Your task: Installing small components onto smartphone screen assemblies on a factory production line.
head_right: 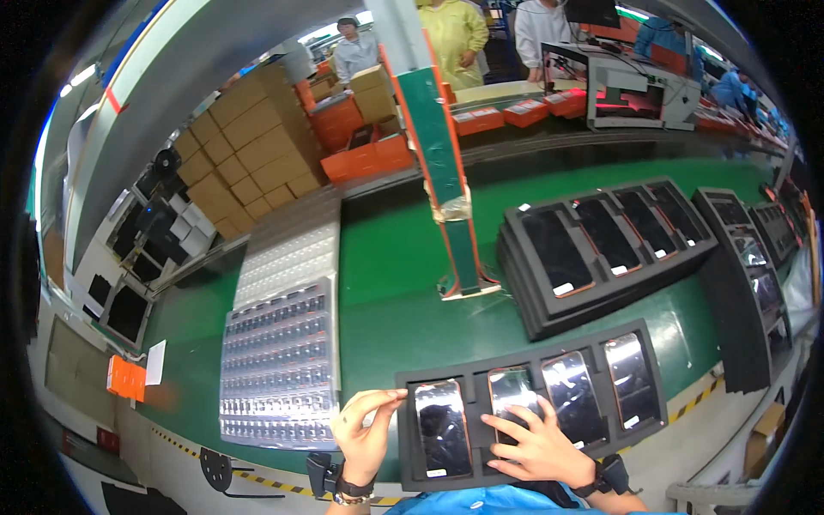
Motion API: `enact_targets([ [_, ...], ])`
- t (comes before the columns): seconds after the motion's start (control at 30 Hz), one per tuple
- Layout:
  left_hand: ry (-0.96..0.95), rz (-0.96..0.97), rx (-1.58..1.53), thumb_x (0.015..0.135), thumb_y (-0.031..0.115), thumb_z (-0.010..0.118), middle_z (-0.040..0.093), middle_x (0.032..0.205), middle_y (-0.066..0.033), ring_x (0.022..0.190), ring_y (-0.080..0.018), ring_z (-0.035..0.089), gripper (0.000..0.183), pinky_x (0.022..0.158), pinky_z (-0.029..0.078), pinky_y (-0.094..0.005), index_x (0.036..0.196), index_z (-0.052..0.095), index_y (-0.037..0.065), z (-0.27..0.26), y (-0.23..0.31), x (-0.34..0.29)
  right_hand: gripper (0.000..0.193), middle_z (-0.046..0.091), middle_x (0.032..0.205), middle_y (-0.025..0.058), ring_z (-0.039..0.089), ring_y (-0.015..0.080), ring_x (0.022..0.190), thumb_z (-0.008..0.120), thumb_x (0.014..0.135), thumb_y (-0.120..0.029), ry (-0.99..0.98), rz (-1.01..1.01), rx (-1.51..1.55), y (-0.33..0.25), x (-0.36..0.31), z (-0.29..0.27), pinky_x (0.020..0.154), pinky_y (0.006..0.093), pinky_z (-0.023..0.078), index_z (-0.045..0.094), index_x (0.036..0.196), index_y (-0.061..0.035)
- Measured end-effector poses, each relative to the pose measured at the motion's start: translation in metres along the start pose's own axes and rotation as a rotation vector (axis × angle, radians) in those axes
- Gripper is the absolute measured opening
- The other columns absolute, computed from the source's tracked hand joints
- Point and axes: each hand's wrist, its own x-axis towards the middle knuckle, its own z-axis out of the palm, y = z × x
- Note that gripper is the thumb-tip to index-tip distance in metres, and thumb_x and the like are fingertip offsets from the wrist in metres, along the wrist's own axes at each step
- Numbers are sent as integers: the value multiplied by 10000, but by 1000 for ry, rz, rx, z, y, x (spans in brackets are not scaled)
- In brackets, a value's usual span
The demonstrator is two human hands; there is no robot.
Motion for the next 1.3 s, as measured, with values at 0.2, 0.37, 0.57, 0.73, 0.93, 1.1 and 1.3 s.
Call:
enact_targets([
  [0.2,-25,-82,26,810,-68,758,759,901,-130,814,-245,727,143,752,573,-335,919,769,25,48,28,-17,284,584,1397,13,477,293,1357,696,888,-504,45,-6,2,2,-13,-7,1133,666,146,669,950,-228],
  [0.37,-364,-393,-190,932,-19,676,770,964,-131,871,-210,751,97,799,595,-305,1008,735,-23,69,20,-22,336,577,1281,54,527,284,1265,742,846,-513,179,75,56,-3,-29,-7,1110,596,281,692,1003,-220],
  [0.57,-448,-395,-346,929,15,709,745,1017,-145,991,-209,737,172,881,588,-314,1079,663,-58,88,15,-9,309,557,904,44,592,217,886,790,821,-424,288,134,89,-2,-33,-17,1035,480,434,714,965,-162],
  [0.73,-474,-482,-336,955,48,691,730,938,-119,823,-170,726,197,808,581,-285,1114,631,-53,105,11,7,298,528,850,35,584,208,831,787,831,-400,290,136,127,-2,-38,-12,1023,476,444,721,979,-151],
  [0.93,-566,-646,-395,995,37,599,688,769,-80,638,-98,652,133,592,510,-234,1107,572,-29,118,6,15,296,523,815,33,582,207,792,828,786,-375,317,134,145,-2,-37,-10,1006,465,460,710,917,-137],
  [1.1,-588,-659,-500,982,20,586,682,725,-84,568,-99,630,55,541,488,-225,1016,566,-17,121,-4,17,300,504,830,22,565,204,807,792,835,-367,303,105,181,-1,-37,-10,996,460,450,702,996,-131],
  [1.3,-574,-656,-482,956,9,597,689,718,-91,559,-112,648,48,527,494,-228,980,567,-19,125,-2,21,303,493,825,23,550,205,797,794,832,-360,310,82,187,0,-36,-7,968,449,453,700,1002,-128],
])
